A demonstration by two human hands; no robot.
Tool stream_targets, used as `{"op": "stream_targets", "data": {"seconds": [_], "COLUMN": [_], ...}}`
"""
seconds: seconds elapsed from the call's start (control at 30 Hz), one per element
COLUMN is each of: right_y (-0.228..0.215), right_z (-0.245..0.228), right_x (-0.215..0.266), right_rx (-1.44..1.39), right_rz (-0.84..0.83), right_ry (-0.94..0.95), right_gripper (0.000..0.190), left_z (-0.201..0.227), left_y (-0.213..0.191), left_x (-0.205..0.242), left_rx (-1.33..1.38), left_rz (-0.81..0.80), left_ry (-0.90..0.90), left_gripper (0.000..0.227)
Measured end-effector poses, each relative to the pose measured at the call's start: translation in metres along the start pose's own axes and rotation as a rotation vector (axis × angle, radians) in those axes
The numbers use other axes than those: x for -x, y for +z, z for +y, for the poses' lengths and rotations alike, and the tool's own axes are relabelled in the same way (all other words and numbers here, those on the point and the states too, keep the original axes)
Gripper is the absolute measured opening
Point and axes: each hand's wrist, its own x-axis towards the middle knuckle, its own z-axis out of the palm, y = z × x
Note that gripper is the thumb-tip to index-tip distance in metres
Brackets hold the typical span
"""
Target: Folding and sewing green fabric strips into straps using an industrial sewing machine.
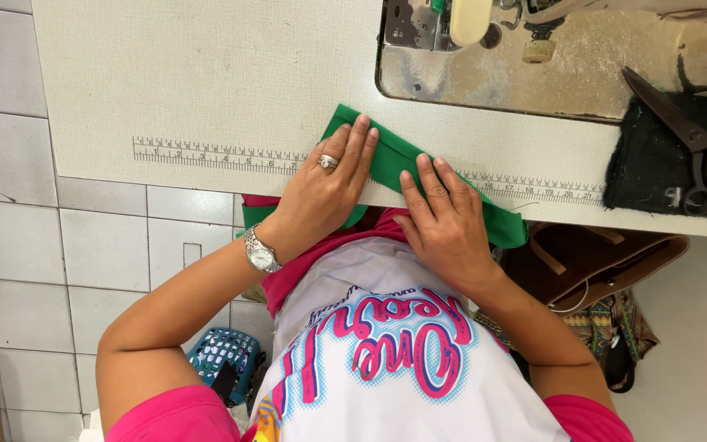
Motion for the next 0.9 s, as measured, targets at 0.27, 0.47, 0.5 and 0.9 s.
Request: {"op": "stream_targets", "data": {"seconds": [0.27,0.47,0.5,0.9], "right_y": [0.002,-0.008,-0.009,-0.021], "right_z": [0.007,0.007,0.007,0.014], "right_x": [0.004,-0.004,-0.005,-0.011], "right_rx": [-0.095,-0.141,-0.140,-0.214], "right_rz": [0.035,0.066,0.066,0.029], "right_ry": [0.033,0.021,0.021,0.012], "right_gripper": [0.033,0.020,0.020,0.011], "left_z": [-0.022,-0.030,-0.032,-0.051], "left_y": [0.002,-0.010,-0.010,-0.014], "left_x": [-0.005,-0.013,-0.015,-0.023], "left_rx": [0.109,-0.012,-0.011,0.067], "left_rz": [0.011,0.018,0.019,0.095], "left_ry": [0.098,0.255,0.255,0.360], "left_gripper": [0.054,0.052,0.052,0.038]}}
